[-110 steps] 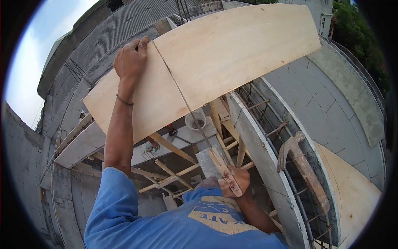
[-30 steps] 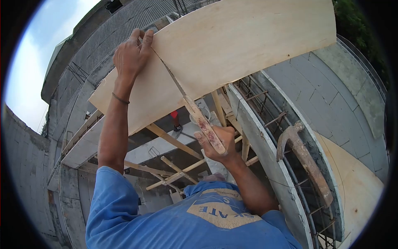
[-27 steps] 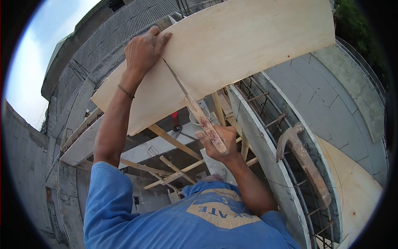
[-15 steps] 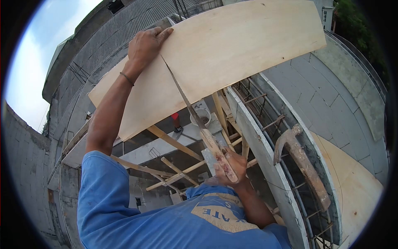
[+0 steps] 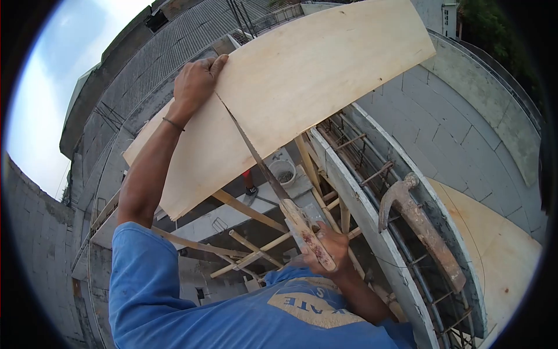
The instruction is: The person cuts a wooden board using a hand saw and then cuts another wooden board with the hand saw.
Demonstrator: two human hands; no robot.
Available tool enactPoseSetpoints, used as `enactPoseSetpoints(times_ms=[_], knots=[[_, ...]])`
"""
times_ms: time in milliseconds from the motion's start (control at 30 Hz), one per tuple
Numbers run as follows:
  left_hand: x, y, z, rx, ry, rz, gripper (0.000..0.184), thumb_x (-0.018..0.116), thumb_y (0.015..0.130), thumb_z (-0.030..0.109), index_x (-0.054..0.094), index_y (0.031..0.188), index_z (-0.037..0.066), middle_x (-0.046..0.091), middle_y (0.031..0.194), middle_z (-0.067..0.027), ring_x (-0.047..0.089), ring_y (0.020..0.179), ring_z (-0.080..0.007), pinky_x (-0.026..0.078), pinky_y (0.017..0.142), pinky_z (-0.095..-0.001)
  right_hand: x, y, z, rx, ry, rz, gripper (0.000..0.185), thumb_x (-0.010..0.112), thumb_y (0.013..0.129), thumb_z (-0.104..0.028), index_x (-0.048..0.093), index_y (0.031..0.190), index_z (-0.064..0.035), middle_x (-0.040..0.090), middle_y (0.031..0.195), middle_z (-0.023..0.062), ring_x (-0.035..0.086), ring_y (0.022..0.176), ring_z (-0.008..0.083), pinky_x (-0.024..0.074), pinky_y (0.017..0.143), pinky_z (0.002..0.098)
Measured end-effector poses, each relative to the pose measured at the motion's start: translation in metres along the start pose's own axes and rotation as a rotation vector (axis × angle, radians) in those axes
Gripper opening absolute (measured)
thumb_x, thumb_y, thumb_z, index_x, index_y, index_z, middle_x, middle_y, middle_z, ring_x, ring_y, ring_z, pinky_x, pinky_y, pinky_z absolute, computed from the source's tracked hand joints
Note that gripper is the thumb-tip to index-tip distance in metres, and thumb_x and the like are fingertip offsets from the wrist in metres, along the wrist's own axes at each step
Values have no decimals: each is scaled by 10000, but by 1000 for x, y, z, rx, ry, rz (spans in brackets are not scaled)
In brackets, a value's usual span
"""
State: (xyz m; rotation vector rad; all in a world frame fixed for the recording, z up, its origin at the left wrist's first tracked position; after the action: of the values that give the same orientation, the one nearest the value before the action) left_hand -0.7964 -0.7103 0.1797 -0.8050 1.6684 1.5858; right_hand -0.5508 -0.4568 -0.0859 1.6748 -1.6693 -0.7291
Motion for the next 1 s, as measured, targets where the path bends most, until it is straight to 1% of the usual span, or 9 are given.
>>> enactPoseSetpoints(times_ms=[300,367,433,467,533,600,633,733,1000], knots=[[-4,-3,3,55,20,68,600,452,1040,653,790,1172,174,778,875,-135,750,862,-366,574,779,-468,48,78,30,77,-27,-55,147,726,877,-39,660,756,14,592,611,88,617,515,265,533,592,404],[-3,0,7,79,-11,84,598,457,1045,637,785,1161,150,769,875,-153,748,873,-366,565,793,-454,39,64,28,-49,-56,-31,126,713,864,-22,663,758,23,599,622,114,610,515,282,508,571,414],[5,-2,-1,71,-49,106,597,462,1051,621,781,1150,126,760,875,-171,746,884,-366,555,807,-440,12,7,28,39,-55,-63,190,766,833,-162,708,806,17,672,693,126,688,610,309,600,698,454],[10,0,-5,64,-8,112,600,456,1053,622,780,1153,127,761,887,-174,745,891,-368,555,811,-443,-6,-16,19,-34,-52,-77,216,739,833,-152,735,878,59,720,760,166,761,733,334,616,838,495],[11,5,-8,48,39,126,602,449,1055,622,778,1156,128,761,898,-177,744,899,-371,554,816,-447,-20,-37,21,37,-19,-92,254,720,822,-131,742,936,94,747,833,204,785,834,355,619,875,476],[9,1,-1,26,12,96,602,446,1059,616,775,1159,122,763,923,-180,742,913,-374,553,827,-456,-20,-25,11,-22,-69,-75,242,711,810,-94,730,925,118,744,840,226,776,792,353,629,818,457],[6,0,3,30,9,92,602,446,1059,616,775,1159,122,763,923,-180,742,913,-374,553,827,-456,-9,6,14,-69,-61,10,148,732,807,-68,719,856,71,722,771,175,731,666,313,605,668,404],[-5,1,15,72,-17,70,599,445,1061,611,773,1167,120,766,930,-174,741,915,-381,552,832,-465,40,76,40,-1,-11,20,180,777,811,-78,632,720,-23,605,635,93,596,512,255,459,494,382],[18,8,-10,34,54,122,574,443,1057,619,784,1200,181,774,895,-150,748,887,-366,568,817,-476,-25,-84,43,-10,-13,-5,186,766,805,-135,721,830,44,709,749,194,716,656,336,608,723,445]])
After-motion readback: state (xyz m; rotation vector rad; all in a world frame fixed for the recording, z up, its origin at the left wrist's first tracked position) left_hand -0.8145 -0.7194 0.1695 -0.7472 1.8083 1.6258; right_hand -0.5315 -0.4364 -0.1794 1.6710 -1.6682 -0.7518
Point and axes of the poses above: each hand's wrist, its own y-axis towards the middle knuckle, its own x-axis out of the palm, z = x × y, the point moved 5 cm from there along y, towards the middle knuckle
